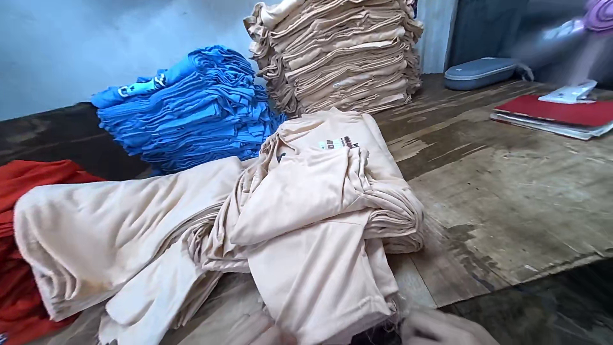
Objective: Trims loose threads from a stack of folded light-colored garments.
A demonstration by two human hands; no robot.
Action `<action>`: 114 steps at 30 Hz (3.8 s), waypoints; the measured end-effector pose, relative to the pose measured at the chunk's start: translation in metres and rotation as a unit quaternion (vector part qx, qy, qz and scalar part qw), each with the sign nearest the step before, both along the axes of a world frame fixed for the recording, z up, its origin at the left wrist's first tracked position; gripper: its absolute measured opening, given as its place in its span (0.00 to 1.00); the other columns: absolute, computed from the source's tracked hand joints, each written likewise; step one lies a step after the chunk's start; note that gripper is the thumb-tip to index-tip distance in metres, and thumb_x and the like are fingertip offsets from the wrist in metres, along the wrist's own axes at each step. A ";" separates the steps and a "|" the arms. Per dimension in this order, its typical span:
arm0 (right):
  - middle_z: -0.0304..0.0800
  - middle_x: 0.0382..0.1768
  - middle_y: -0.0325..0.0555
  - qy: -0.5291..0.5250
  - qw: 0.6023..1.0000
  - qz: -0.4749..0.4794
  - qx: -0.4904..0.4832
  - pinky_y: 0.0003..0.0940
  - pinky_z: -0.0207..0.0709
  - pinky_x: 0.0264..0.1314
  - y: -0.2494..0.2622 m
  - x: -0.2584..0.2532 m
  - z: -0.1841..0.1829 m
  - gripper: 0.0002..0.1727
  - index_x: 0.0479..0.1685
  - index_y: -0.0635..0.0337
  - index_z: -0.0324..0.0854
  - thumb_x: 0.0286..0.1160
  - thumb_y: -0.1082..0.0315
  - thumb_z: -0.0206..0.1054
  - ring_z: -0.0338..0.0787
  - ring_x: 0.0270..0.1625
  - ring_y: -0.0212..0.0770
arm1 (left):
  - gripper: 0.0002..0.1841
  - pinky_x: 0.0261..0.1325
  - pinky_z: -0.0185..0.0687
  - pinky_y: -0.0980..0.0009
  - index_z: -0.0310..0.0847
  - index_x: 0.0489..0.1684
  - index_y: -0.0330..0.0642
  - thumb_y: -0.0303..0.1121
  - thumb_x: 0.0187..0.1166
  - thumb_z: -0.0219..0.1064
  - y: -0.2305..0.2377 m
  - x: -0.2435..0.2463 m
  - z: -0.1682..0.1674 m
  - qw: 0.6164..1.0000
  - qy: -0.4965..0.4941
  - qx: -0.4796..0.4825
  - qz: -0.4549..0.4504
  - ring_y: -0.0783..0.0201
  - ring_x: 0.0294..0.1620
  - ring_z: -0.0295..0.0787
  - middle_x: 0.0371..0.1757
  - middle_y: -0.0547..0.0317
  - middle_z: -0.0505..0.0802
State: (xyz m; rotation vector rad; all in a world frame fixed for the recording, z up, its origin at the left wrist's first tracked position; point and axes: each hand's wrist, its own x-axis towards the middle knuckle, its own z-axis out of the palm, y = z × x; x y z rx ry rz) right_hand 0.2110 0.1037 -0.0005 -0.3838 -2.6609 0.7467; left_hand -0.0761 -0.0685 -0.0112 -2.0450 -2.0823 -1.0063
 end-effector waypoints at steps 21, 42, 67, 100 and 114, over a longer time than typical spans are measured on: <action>0.91 0.41 0.42 0.232 0.938 -0.221 0.132 0.34 0.81 0.49 -0.007 -0.035 -0.016 0.23 0.47 0.47 0.93 0.67 0.40 0.78 0.87 0.46 0.38 | 0.21 0.55 0.87 0.80 0.86 0.68 0.40 0.39 0.79 0.74 0.071 0.063 0.003 0.972 -0.126 0.198 0.031 0.73 0.54 0.85 0.55 0.53 0.85; 0.85 0.50 0.33 0.401 0.885 -0.166 -0.166 0.18 0.79 0.60 -0.019 -0.051 -0.027 0.02 0.39 0.44 0.94 0.71 0.62 0.80 0.83 0.57 0.24 | 0.13 0.58 0.77 0.72 0.91 0.60 0.59 0.40 0.80 0.73 0.062 0.043 -0.015 0.977 -0.103 0.179 -0.056 0.72 0.53 0.83 0.53 0.68 0.91; 0.81 0.59 0.36 0.295 0.921 -0.197 0.161 0.35 0.72 0.69 0.002 -0.049 -0.041 0.21 0.67 0.30 0.83 0.74 0.52 0.73 0.79 0.65 0.36 | 0.17 0.54 0.75 0.64 0.88 0.60 0.58 0.48 0.76 0.76 0.049 0.043 0.006 0.994 -0.005 0.094 -0.046 0.65 0.48 0.82 0.46 0.60 0.87; 0.90 0.53 0.36 0.444 0.877 -0.075 0.167 0.27 0.78 0.68 -0.006 -0.042 -0.048 0.10 0.49 0.52 0.90 0.73 0.74 0.73 0.85 0.59 0.35 | 0.16 0.55 0.76 0.72 0.91 0.58 0.59 0.46 0.73 0.79 0.048 0.049 0.029 0.987 -0.066 0.137 -0.049 0.71 0.51 0.83 0.48 0.66 0.91; 0.93 0.45 0.35 0.411 0.895 -0.123 0.122 0.30 0.78 0.64 -0.017 -0.038 -0.047 0.04 0.42 0.49 0.91 0.72 0.68 0.75 0.87 0.53 0.34 | 0.08 0.54 0.63 0.63 0.92 0.50 0.57 0.38 0.79 0.70 0.067 0.060 0.018 0.940 0.215 0.251 0.085 0.62 0.44 0.78 0.40 0.64 0.91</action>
